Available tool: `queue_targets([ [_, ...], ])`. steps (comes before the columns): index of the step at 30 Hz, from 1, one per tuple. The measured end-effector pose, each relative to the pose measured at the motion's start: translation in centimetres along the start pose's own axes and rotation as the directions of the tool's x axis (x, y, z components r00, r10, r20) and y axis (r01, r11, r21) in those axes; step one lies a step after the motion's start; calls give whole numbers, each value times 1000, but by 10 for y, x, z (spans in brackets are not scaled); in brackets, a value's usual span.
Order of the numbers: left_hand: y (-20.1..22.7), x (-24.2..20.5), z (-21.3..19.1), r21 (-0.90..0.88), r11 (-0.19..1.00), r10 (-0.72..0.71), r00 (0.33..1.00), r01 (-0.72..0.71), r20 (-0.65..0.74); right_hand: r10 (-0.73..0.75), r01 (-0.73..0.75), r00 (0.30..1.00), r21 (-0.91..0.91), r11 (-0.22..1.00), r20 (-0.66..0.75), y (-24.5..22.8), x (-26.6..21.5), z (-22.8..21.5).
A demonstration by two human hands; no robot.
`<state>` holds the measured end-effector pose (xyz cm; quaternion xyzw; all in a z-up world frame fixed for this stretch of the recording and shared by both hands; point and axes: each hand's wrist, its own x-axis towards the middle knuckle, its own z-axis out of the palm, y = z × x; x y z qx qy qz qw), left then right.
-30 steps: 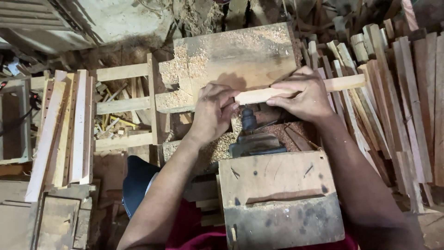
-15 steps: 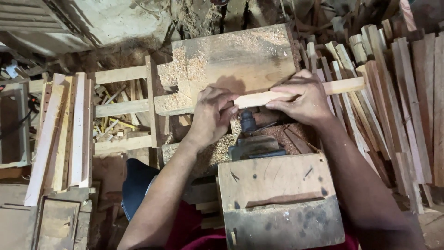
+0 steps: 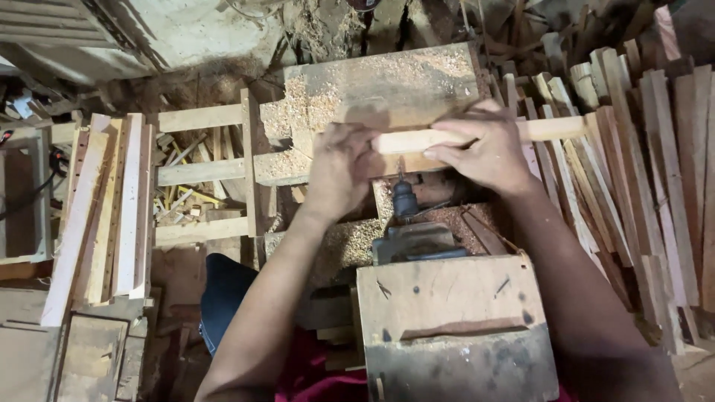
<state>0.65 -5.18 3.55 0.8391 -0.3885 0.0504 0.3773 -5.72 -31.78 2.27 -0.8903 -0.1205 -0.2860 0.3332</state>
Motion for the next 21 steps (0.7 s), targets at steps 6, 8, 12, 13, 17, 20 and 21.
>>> queue_targets([
  [6, -53, -24, 5, 40, 999, 8, 999, -5, -51, 11, -11, 1000, 14, 1000, 15, 9, -13, -16],
  [8, -52, -27, 8, 71, 997, 19, 999, -15, -51, 12, -12, 1000, 18, 1000, 10, 11, -16, -15],
  [12, -59, -27, 16, 110, 994, 35, 996, -26, -86, 22, -22, 1000, 18, 1000, 17, 12, -16, -18],
  [13, -57, -28, 13, 107, 994, 34, 996, -25, -84, 25, -25, 1000, 17, 1000, 18, 10, -17, -17],
  [17, -57, -27, 12, 56, 998, 28, 996, -23, -83, 96, -96, 995, 17, 995, 11, 13, -20, -15],
  [20, -55, -28, 10, 27, 1000, 15, 997, -13, -81, 125, -125, 992, 20, 992, 3, 22, -26, -12],
  [21, -53, -27, 9, 6, 1000, 10, 996, -9, -83, 142, -142, 990, 16, 990, -4, 25, -28, -12],
])
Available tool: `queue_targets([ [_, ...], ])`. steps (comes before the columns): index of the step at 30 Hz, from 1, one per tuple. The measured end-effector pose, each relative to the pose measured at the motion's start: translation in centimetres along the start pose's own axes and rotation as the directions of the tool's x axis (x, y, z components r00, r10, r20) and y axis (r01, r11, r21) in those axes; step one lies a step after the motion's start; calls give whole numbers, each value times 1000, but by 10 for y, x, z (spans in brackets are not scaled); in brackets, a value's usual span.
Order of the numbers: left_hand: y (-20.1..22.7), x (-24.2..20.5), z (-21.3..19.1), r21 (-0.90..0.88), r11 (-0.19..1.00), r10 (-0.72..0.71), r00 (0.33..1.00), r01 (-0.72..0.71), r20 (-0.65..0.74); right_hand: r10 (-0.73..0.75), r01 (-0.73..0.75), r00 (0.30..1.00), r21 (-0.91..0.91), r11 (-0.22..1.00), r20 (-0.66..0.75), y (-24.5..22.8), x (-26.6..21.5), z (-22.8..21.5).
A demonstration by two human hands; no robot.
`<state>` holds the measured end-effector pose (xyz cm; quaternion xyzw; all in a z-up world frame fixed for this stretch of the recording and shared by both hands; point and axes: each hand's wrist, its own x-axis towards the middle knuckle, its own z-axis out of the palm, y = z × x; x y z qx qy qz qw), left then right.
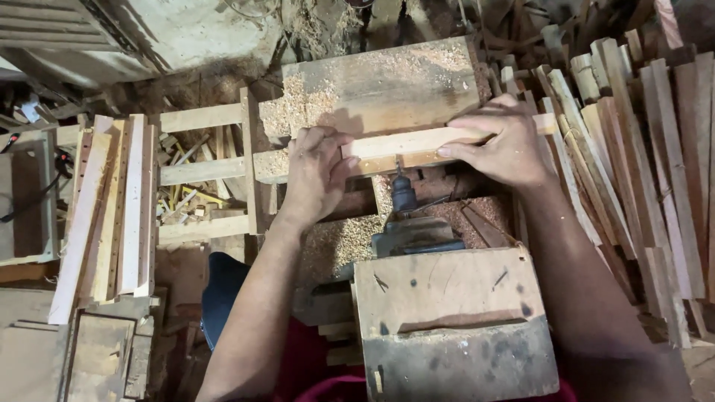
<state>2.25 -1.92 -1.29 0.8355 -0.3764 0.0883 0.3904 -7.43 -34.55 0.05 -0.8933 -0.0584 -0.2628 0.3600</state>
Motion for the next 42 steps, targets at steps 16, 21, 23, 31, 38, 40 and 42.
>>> queue_targets([
  [16, 2, -1, -3, -61, 998, -13, 998, 16, 57, -44, 45, 998, -9, 999, 41, 2, -4, -8],
  [21, 5, -3, -4, -72, 997, 6, 999, -3, 38, -29, 29, 999, -5, 1000, 34, -1, -5, -7],
  [23, 3, -4, -1, -67, 998, 16, 999, -13, 39, -21, 22, 999, -14, 1000, 37, -2, -7, -8],
  [31, 10, -11, -7, -80, 996, 41, 998, -38, 45, -71, 73, 995, -28, 997, 73, -7, -9, -12],
  [38, 9, -8, 0, 53, 998, 16, 1000, -16, 10, -146, 139, 984, 76, 987, 100, -6, 3, -15],
  [40, 14, -4, -5, 48, 999, 9, 1000, -9, 17, -175, 170, 979, 61, 984, 103, -7, 7, -17],
  [42, 19, -9, -11, -6, 1000, 0, 999, 0, 33, -125, 122, 990, 52, 991, 60, -16, -1, -14],
])
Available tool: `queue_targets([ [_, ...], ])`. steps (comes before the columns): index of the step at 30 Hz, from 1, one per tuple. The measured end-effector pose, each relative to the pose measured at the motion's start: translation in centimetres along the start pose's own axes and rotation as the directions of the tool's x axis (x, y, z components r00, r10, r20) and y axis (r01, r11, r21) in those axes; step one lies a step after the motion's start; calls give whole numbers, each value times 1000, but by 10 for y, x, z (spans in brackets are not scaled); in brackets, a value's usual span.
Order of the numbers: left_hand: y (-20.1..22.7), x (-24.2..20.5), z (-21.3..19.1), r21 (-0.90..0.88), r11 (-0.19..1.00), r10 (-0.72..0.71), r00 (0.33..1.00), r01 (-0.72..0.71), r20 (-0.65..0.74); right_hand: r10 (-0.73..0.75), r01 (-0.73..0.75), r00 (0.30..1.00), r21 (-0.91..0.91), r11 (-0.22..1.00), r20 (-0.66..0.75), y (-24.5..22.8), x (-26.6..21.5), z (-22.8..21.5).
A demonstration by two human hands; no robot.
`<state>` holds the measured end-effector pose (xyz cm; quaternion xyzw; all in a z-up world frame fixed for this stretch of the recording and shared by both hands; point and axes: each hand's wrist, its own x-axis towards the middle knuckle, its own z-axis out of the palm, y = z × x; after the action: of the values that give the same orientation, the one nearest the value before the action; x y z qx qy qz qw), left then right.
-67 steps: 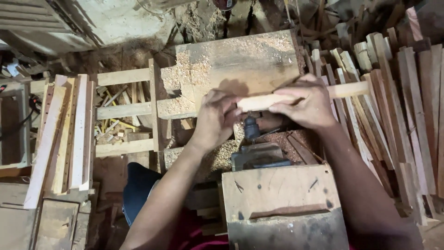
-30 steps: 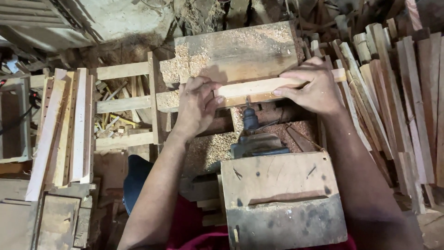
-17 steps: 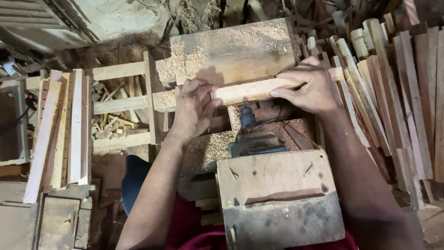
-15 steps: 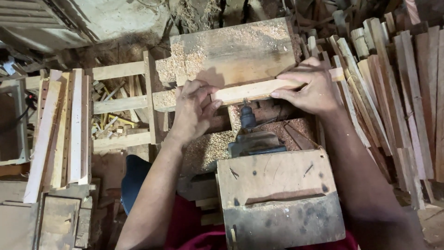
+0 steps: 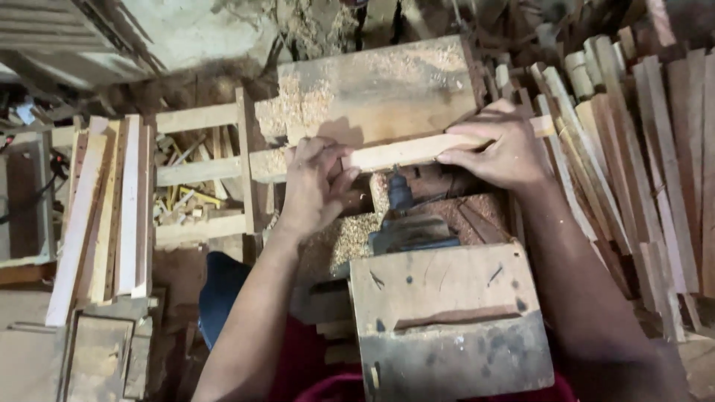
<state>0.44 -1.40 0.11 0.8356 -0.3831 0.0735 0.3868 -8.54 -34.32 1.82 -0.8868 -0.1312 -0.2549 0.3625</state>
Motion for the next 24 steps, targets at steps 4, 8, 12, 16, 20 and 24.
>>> queue_targets([
  [4, -6, -4, 3, -37, 999, -10, 1000, 11, 17, 64, -64, 998, -25, 998, -3, 5, -11, -2],
  [8, -4, -3, 2, -32, 999, -27, 1000, 28, 6, 58, -58, 998, -50, 997, 0, 5, -7, -1],
  [12, -10, 1, 16, 54, 998, -14, 998, 17, -66, 20, -21, 1000, -18, 1000, -22, 19, -3, 4],
  [16, -1, 3, 7, 76, 997, -8, 999, 12, -49, -6, 5, 1000, -26, 1000, -31, 9, 1, -2],
  [20, 1, -8, 1, -18, 1000, -14, 1000, 14, 1, 18, -19, 999, -18, 1000, -48, 6, -7, 0],
  [24, 2, -11, 2, -33, 999, -21, 1000, 22, 15, 71, -71, 997, -26, 997, -23, -1, -12, -1],
])
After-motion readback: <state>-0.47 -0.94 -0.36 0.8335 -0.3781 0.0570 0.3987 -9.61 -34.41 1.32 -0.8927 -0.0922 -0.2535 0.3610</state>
